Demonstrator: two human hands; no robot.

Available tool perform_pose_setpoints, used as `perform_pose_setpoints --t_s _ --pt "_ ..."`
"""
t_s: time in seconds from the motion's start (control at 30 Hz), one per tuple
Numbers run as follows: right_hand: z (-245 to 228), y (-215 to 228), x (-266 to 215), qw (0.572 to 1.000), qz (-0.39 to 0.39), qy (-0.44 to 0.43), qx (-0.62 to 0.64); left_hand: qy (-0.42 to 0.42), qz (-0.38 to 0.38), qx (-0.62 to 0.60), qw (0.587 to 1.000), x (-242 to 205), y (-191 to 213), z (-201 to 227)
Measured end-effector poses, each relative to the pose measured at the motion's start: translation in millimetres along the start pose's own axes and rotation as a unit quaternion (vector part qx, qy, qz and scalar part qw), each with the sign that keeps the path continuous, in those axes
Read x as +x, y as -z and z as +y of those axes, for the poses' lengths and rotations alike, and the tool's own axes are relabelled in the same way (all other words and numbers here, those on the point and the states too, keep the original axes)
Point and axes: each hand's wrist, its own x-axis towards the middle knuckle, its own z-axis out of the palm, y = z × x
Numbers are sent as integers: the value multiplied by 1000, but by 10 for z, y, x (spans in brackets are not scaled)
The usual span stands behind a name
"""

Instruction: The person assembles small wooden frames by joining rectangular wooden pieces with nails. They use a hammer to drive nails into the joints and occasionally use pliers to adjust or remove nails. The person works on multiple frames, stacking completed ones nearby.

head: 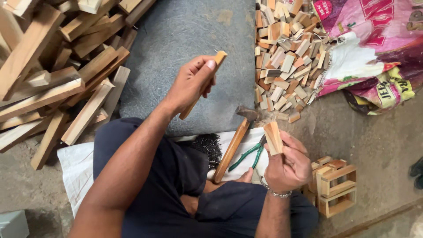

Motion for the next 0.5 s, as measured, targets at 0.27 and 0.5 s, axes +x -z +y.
perform_pose_setpoints --t_s 0.27,0.5 --pt "743 -834 33 962 -104 -247 48 -101 -27 345 933 -133 -3 69" --pt "1370 -1421 45 954 -157 -252 -46 -155 -91 612 770 -18 118 -142"
